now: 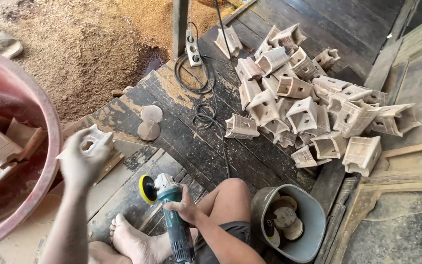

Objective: Sanding small wooden components using a handheld power sander while sitting on the floor.

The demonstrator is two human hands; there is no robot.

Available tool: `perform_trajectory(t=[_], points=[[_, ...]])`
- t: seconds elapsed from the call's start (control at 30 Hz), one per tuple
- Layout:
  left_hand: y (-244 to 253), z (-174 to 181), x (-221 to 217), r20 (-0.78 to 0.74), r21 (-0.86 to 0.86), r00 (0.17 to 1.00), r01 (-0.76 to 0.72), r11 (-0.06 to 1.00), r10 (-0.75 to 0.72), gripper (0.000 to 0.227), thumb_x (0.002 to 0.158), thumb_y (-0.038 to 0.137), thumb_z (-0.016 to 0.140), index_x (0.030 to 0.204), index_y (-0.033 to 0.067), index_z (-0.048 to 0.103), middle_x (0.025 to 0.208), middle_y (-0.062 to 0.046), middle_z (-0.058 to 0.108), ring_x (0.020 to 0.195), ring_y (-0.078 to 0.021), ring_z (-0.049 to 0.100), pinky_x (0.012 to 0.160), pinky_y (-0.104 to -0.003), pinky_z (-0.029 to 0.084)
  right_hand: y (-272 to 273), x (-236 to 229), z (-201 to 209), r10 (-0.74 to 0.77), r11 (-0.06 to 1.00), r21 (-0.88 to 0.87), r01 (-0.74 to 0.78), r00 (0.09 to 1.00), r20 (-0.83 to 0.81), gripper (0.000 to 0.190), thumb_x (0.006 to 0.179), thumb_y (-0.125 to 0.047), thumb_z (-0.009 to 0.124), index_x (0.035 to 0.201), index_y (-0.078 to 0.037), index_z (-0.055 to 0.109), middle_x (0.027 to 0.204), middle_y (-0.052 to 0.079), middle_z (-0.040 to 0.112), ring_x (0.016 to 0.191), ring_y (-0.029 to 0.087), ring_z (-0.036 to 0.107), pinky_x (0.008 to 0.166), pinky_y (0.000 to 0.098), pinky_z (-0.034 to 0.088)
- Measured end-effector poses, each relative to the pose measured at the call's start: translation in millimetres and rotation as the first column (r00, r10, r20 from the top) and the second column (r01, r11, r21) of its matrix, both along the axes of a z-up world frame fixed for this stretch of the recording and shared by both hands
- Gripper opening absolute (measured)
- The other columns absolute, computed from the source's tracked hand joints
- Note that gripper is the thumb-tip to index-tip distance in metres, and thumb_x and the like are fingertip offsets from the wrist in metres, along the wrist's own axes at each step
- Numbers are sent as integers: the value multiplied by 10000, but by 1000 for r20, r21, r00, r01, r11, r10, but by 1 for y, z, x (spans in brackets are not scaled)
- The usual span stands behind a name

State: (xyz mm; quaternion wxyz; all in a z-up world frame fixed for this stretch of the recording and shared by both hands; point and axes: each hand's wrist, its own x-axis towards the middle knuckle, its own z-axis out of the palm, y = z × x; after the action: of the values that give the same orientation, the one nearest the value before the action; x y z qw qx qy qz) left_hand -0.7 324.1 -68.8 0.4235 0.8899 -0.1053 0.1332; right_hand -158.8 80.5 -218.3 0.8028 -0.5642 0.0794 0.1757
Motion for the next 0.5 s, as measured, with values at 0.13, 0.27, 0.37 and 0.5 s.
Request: perform_trajectory(t=[0.13, 0.27, 0.37, 0.5], points=[[49, 4, -13, -514, 163, 771, -342, 925, 376, 759, 836, 45, 746, 1518, -5, 417, 1467, -293, 446, 1310, -442, 467, 1067, -603, 444, -4, -1, 4, -36, 999, 18, 37, 999, -38, 703, 758, -64, 705, 1321, -24, 287, 1066, 205, 583, 787, 230, 619, 698, 333, 559], [64, -65, 3, -663, 171, 686, -251, 953, 300, 1114, 673, 183, 921, 1596, 186, 298, 1570, -263, 324, 1377, -503, 425, 1131, -719, 383, -8, 0, 23, -101, 994, 35, 103, 993, -53, 732, 744, -52, 690, 1364, -37, 301, 1069, 208, 568, 805, 251, 609, 701, 364, 553], [56, -105, 9, -515, 19, 781, -401, 916, 353, 975, 796, 195, 833, 1587, 104, 270, 1521, -247, 242, 1353, -493, 405, 1151, -565, 395, -14, -2, 33, -103, 994, 34, 105, 993, -64, 713, 754, -26, 684, 1346, -51, 289, 1065, 214, 569, 779, 250, 607, 662, 363, 549], [34, -124, 6, -369, -120, 786, -569, 813, 496, 1010, 766, 118, 894, 1531, -11, 246, 1476, -274, 311, 1377, -443, 384, 1199, -528, 314, -19, -3, 33, -117, 993, -3, 117, 992, -35, 694, 754, -32, 677, 1342, -37, 308, 1059, 227, 579, 764, 259, 623, 655, 365, 565]])
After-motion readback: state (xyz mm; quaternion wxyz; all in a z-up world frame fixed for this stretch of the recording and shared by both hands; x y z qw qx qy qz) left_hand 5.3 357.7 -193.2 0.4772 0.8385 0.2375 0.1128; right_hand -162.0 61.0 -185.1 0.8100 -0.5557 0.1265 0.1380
